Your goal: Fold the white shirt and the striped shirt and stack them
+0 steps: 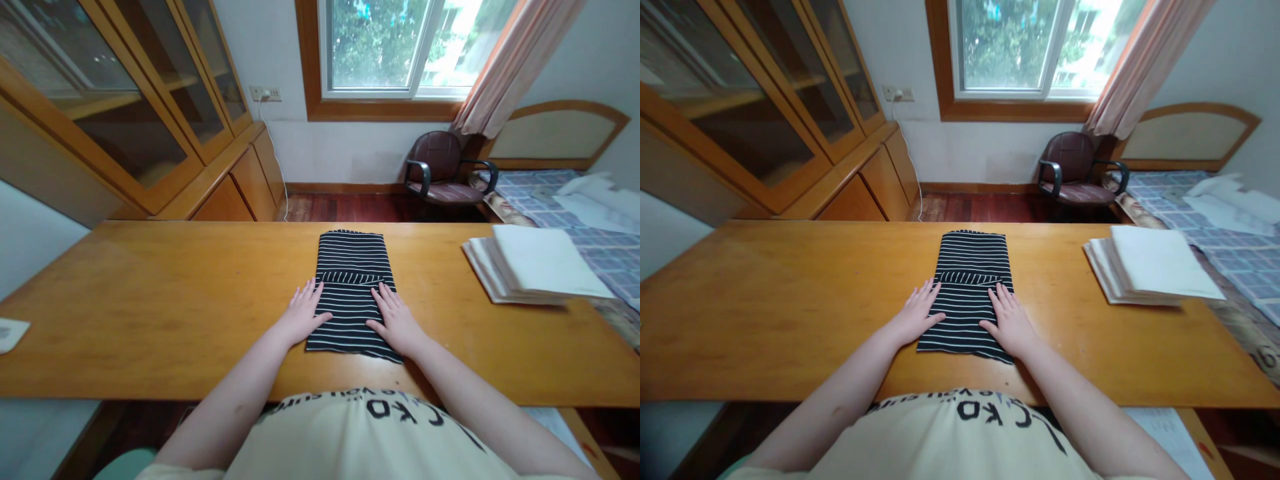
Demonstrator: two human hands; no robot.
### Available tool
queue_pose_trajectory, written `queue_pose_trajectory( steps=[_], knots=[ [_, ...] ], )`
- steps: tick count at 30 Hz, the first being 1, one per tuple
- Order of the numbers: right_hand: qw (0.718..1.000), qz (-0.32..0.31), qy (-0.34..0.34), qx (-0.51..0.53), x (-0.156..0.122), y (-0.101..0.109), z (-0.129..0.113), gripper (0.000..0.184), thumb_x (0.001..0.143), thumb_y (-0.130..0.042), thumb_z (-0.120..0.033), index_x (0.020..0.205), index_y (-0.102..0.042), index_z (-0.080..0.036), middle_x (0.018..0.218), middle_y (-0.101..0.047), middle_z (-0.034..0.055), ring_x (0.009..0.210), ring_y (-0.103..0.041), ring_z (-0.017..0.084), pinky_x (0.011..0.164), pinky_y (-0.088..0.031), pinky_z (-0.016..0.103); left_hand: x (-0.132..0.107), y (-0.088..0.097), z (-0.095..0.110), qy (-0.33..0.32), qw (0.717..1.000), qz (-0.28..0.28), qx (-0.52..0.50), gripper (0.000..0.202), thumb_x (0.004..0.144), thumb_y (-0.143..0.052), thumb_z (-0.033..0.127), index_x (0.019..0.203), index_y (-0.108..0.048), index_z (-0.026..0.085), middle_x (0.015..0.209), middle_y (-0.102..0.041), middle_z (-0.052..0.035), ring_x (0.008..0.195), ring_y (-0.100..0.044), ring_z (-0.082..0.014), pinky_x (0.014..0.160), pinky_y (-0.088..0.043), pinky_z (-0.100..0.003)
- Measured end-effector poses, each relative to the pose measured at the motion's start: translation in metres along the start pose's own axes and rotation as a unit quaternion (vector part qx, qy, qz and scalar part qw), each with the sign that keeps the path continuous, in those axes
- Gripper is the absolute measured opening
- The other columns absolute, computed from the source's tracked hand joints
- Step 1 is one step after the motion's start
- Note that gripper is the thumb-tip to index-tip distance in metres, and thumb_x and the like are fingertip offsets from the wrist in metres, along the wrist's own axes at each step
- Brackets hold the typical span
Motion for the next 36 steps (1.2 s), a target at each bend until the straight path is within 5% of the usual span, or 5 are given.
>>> queue_pose_trajectory(
  steps=[6,10,17,29,36],
  knots=[
    [0.993,0.078,-0.064,0.059,0.011,0.021,0.011,0.065,0.088,-0.047,-0.051,0.139,-0.042,-0.010,0.148,-0.034,0.0165,0.137,-0.031,0.026,0.112,-0.028,0.043,-0.033,0.004,-0.006,0.082,0.980,0.145,-0.108,0.060,0.090,-0.040,0.047,0.139,-0.038,0.011,0.139,-0.046,-0.0175,0.129,-0.043,-0.0277,0.107,-0.034,-0.046],
    [0.988,0.132,-0.059,0.059,0.027,0.039,0.008,0.040,0.090,-0.048,-0.040,0.119,-0.059,-0.015,0.126,-0.058,0.0130,0.117,-0.052,0.025,0.103,-0.039,0.041,-0.058,-0.002,-0.007,0.091,0.970,0.149,-0.171,0.046,0.088,-0.046,0.040,0.126,-0.051,0.014,0.108,-0.065,-0.0116,0.102,-0.060,-0.0238,0.094,-0.046,-0.043],
    [0.995,0.092,0.032,0.001,0.060,0.033,-0.017,0.028,0.085,-0.058,-0.041,0.099,-0.065,-0.018,0.114,-0.063,0.0107,0.110,-0.052,0.026,0.098,-0.039,0.042,-0.074,-0.018,0.002,0.052,0.957,0.108,-0.266,0.049,0.083,-0.055,0.030,0.131,-0.047,0.020,0.115,-0.060,-0.0088,0.102,-0.058,-0.0196,0.095,-0.047,-0.039],
    [0.992,0.113,0.009,0.047,0.066,0.031,0.000,0.013,0.089,-0.053,-0.031,0.085,-0.059,-0.020,0.090,-0.063,0.0053,0.088,-0.056,0.020,0.083,-0.045,0.033,-0.077,-0.026,0.004,0.033,0.966,0.112,-0.233,0.039,0.086,-0.051,0.027,0.124,-0.056,0.028,0.131,-0.049,-0.0071,0.091,-0.060,-0.0160,0.085,-0.053,-0.034],
    [0.998,0.049,0.013,0.049,0.065,0.024,0.003,0.011,0.083,-0.062,-0.032,0.083,-0.063,-0.021,0.092,-0.061,0.0041,0.089,-0.056,0.018,0.082,-0.045,0.031,-0.077,-0.025,0.008,-0.005,0.981,0.162,-0.106,0.039,0.087,-0.051,0.028,0.126,-0.056,0.027,0.141,-0.044,-0.0078,0.119,-0.051,-0.0239,0.101,-0.044,-0.044]
  ],
)
Point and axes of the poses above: each hand's wrist, its own x-axis towards the middle knuckle, its own y-axis out of the back of the hand, z = x × y, the point moved 2 cm from there along x, towards the middle knuckle
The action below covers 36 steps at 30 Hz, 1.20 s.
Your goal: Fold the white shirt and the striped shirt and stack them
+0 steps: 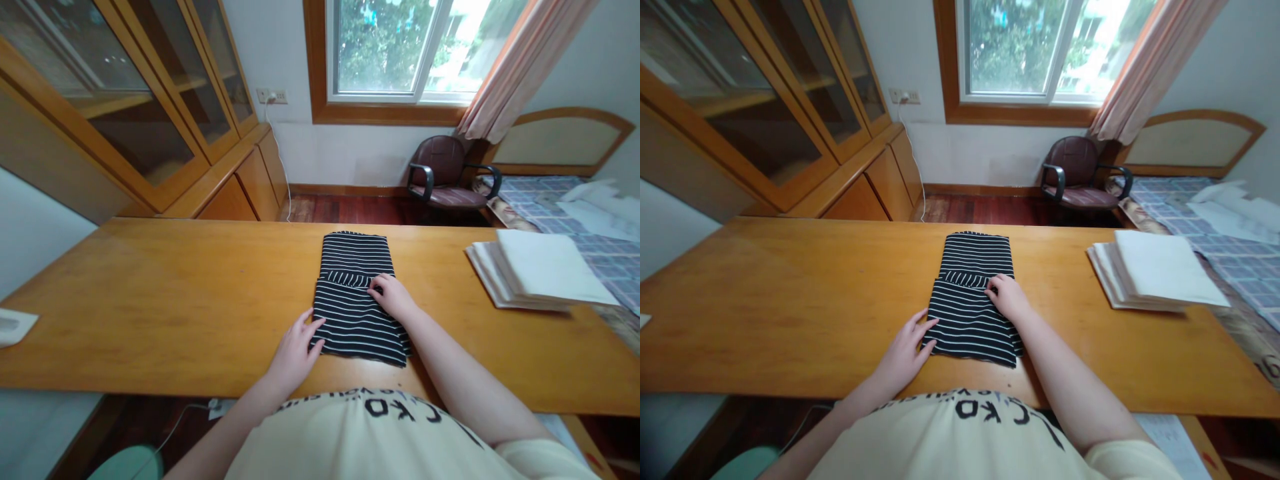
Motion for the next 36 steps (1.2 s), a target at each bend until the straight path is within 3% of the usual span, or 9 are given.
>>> queue_pose_trajectory(
  steps=[3,8,12,15,18,20,25,32,36],
  knots=[
    [1.000,0.002,-0.029,0.002,0.003,-0.004,0.005,0.011,0.086,-0.057,-0.027,0.079,-0.062,-0.021,0.087,-0.060,0.0036,0.084,-0.057,0.017,0.079,-0.046,0.029,0.003,0.005,0.010,-0.084,0.995,-0.011,0.061,0.034,0.090,-0.047,0.026,0.122,-0.059,0.027,0.140,-0.048,-0.0068,0.121,-0.050,-0.0246,0.103,-0.040,-0.048],
    [0.999,0.002,-0.030,-0.010,0.006,-0.005,0.008,0.011,0.088,-0.055,-0.026,0.082,-0.062,-0.021,0.088,-0.061,0.0045,0.084,-0.057,0.018,0.078,-0.047,0.030,0.012,0.001,0.030,-0.209,0.969,-0.089,0.097,0.038,0.093,-0.043,0.028,0.130,-0.053,0.026,0.139,-0.050,-0.0046,0.130,-0.042,-0.0210,0.110,-0.033,-0.046],
    [0.999,0.030,-0.015,-0.028,-0.002,0.004,0.000,0.014,0.087,-0.054,-0.027,0.092,-0.065,-0.020,0.109,-0.061,0.0100,0.103,-0.056,0.023,0.090,-0.045,0.039,0.014,-0.016,0.032,-0.208,0.963,-0.114,0.126,0.050,0.091,-0.049,0.036,0.139,-0.040,0.027,0.147,-0.041,-0.0061,0.137,-0.033,-0.0232,0.111,-0.029,-0.048],
    [0.996,0.069,0.019,-0.062,-0.019,0.011,-0.019,0.029,0.089,-0.050,-0.030,0.113,-0.061,-0.019,0.136,-0.049,0.0124,0.123,-0.045,0.027,0.103,-0.036,0.047,0.011,-0.025,0.028,-0.205,0.960,-0.120,0.147,0.056,0.090,-0.051,0.039,0.142,-0.036,0.029,0.150,-0.035,-0.0057,0.139,-0.029,-0.0241,0.112,-0.025,-0.049],
    [0.993,0.009,0.102,-0.060,-0.035,0.003,-0.040,0.044,0.091,-0.047,-0.039,0.129,-0.053,-0.019,0.146,-0.040,0.0099,0.133,-0.036,0.025,0.109,-0.030,0.043,0.009,-0.027,0.026,-0.199,0.960,-0.124,0.153,0.060,0.089,-0.050,0.041,0.145,-0.030,0.028,0.151,-0.032,-0.0059,0.140,-0.025,-0.0246,0.113,-0.021,-0.049],
    [0.989,-0.042,0.123,-0.064,-0.041,-0.007,-0.044,0.053,0.090,-0.048,-0.045,0.135,-0.049,-0.018,0.148,-0.037,0.0104,0.136,-0.031,0.025,0.111,-0.028,0.042,0.009,-0.027,0.025,-0.193,0.961,-0.126,0.150,0.066,0.088,-0.050,0.044,0.147,-0.026,0.027,0.152,-0.030,-0.0073,0.141,-0.023,-0.0256,0.114,-0.019,-0.049],
    [0.990,-0.082,0.083,-0.086,-0.038,-0.022,-0.030,0.067,0.087,-0.045,-0.058,0.144,-0.037,-0.023,0.152,-0.028,0.0081,0.141,-0.023,0.026,0.113,-0.021,0.047,0.009,-0.026,0.026,-0.187,0.963,-0.136,0.138,0.071,0.086,-0.052,0.044,0.148,-0.021,0.027,0.154,-0.024,-0.0072,0.142,-0.020,-0.0261,0.114,-0.017,-0.049],
    [0.994,-0.057,-0.017,-0.089,-0.029,-0.014,0.001,0.070,0.088,-0.041,-0.060,0.147,-0.030,-0.024,0.155,-0.020,0.0090,0.142,-0.016,0.027,0.112,-0.022,0.050,0.005,-0.016,0.027,-0.201,0.962,-0.147,0.113,0.071,0.084,-0.058,0.041,0.147,-0.026,0.031,0.155,-0.021,-0.0060,0.142,-0.018,-0.0262,0.113,-0.021,-0.050],
    [0.995,-0.066,-0.014,-0.071,-0.027,-0.012,0.009,0.070,0.088,-0.041,-0.061,0.147,-0.031,-0.024,0.155,-0.018,0.0092,0.142,-0.016,0.027,0.111,-0.023,0.049,0.003,-0.002,0.023,-0.244,0.954,-0.132,0.108,0.055,0.087,-0.054,0.027,0.140,-0.040,0.030,0.148,-0.038,-0.0059,0.137,-0.032,-0.0239,0.112,-0.028,-0.048]
  ],
)
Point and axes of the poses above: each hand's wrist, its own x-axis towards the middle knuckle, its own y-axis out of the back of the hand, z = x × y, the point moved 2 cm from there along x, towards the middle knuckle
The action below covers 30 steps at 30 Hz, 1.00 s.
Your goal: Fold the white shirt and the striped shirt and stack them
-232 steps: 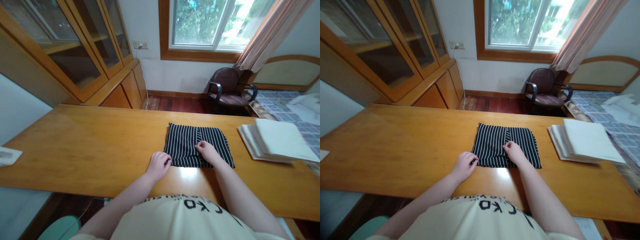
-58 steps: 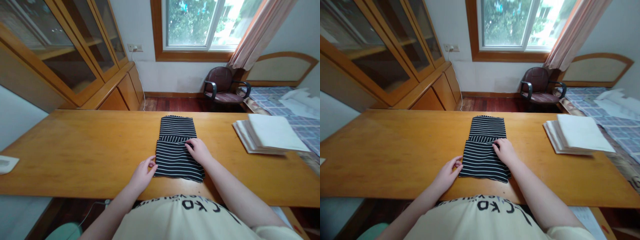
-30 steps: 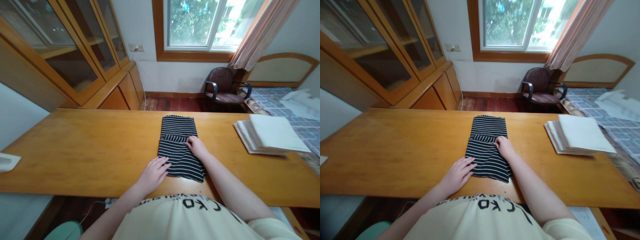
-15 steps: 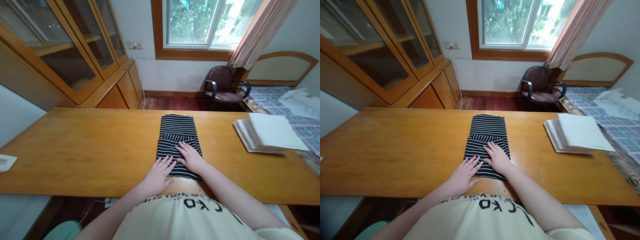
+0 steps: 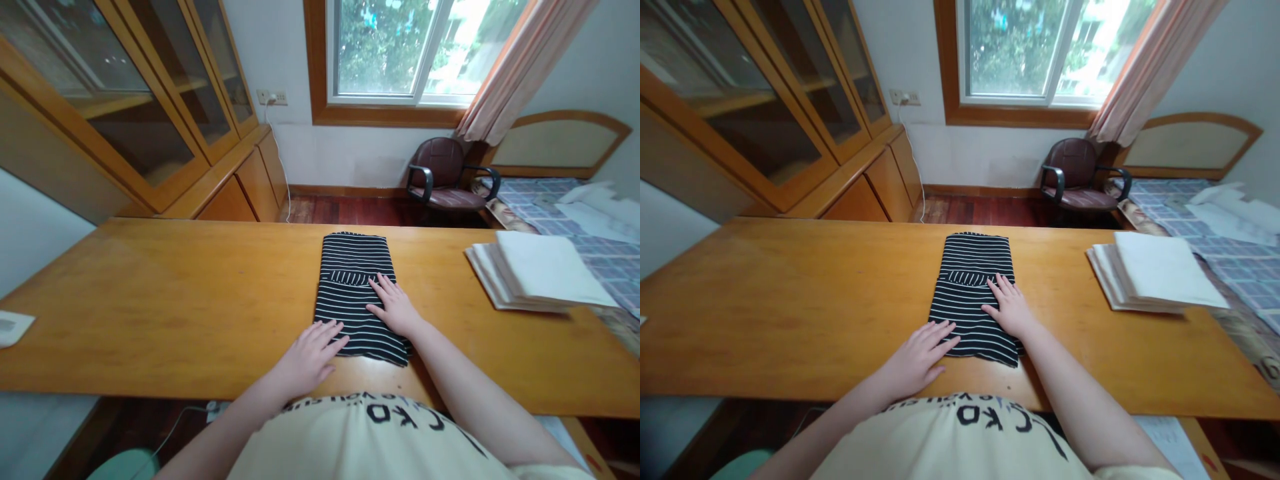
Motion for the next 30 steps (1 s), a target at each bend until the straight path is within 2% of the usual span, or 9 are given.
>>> queue_pose_trajectory(
  steps=[3,9,14,18,22,27,30],
  knots=[
    [1.000,-0.002,-0.009,-0.004,0.001,0.002,-0.002,0.071,0.087,-0.041,-0.062,0.146,-0.033,-0.023,0.154,-0.022,0.0099,0.142,-0.018,0.027,0.112,-0.023,0.048,-0.003,0.005,-0.009,-0.020,0.999,0.004,0.025,0.048,0.092,-0.039,0.013,0.135,-0.047,0.032,0.140,-0.049,-0.0028,0.132,-0.041,-0.0197,0.111,-0.030,-0.045],
    [1.000,-0.005,-0.005,-0.005,0.002,0.005,-0.003,0.070,0.087,-0.041,-0.062,0.145,-0.035,-0.024,0.153,-0.026,0.0094,0.141,-0.021,0.027,0.111,-0.024,0.048,0.009,0.015,-0.041,0.042,0.998,0.024,0.046,0.066,0.082,-0.037,0.000,0.139,-0.042,0.031,0.144,-0.045,-0.0019,0.135,-0.037,-0.0192,0.113,-0.026,-0.047],
    [1.000,0.003,-0.008,0.001,0.001,0.002,-0.001,0.069,0.087,-0.042,-0.062,0.145,-0.034,-0.025,0.154,-0.024,0.0090,0.141,-0.021,0.027,0.111,-0.024,0.048,0.041,0.025,-0.068,0.003,1.000,0.010,0.021,0.058,0.083,-0.048,0.012,0.138,-0.043,0.031,0.147,-0.040,-0.0024,0.138,-0.031,-0.0206,0.115,-0.018,-0.050],
    [1.000,0.004,-0.010,0.000,0.002,0.001,-0.001,0.068,0.088,-0.042,-0.060,0.145,-0.034,-0.025,0.153,-0.025,0.0084,0.141,-0.021,0.026,0.111,-0.024,0.048,0.069,0.026,-0.080,-0.061,0.998,0.007,-0.012,0.044,0.087,-0.049,0.023,0.131,-0.052,0.029,0.141,-0.048,-0.0044,0.136,-0.035,-0.0206,0.115,-0.018,-0.048],
    [1.000,-0.010,-0.010,0.000,0.002,0.004,-0.001,0.063,0.090,-0.039,-0.056,0.145,-0.036,-0.024,0.153,-0.025,0.0077,0.141,-0.021,0.025,0.112,-0.024,0.047,0.080,0.023,-0.081,-0.112,0.992,-0.009,-0.052,0.038,0.087,-0.052,0.029,0.124,-0.059,0.029,0.132,-0.057,-0.0041,0.130,-0.045,-0.0197,0.114,-0.023,-0.044],
    [0.999,-0.036,0.001,0.035,0.001,0.019,-0.005,0.057,0.093,-0.036,-0.053,0.140,-0.044,-0.023,0.150,-0.032,0.0090,0.139,-0.028,0.025,0.112,-0.026,0.045,0.073,0.028,-0.079,-0.057,0.987,0.005,-0.151,0.036,0.084,-0.054,0.031,0.119,-0.063,0.027,0.123,-0.064,-0.0032,0.116,-0.057,-0.0199,0.104,-0.039,-0.037],
    [0.993,-0.060,0.007,0.105,-0.001,0.031,-0.006,0.053,0.094,-0.031,-0.051,0.133,-0.054,-0.023,0.144,-0.042,0.0079,0.133,-0.038,0.024,0.111,-0.029,0.043,0.068,0.031,-0.080,0.018,0.957,0.037,-0.286,0.033,0.083,-0.055,0.032,0.112,-0.067,0.023,0.113,-0.069,-0.0040,0.105,-0.063,-0.0203,0.097,-0.045,-0.036]
  ],
)
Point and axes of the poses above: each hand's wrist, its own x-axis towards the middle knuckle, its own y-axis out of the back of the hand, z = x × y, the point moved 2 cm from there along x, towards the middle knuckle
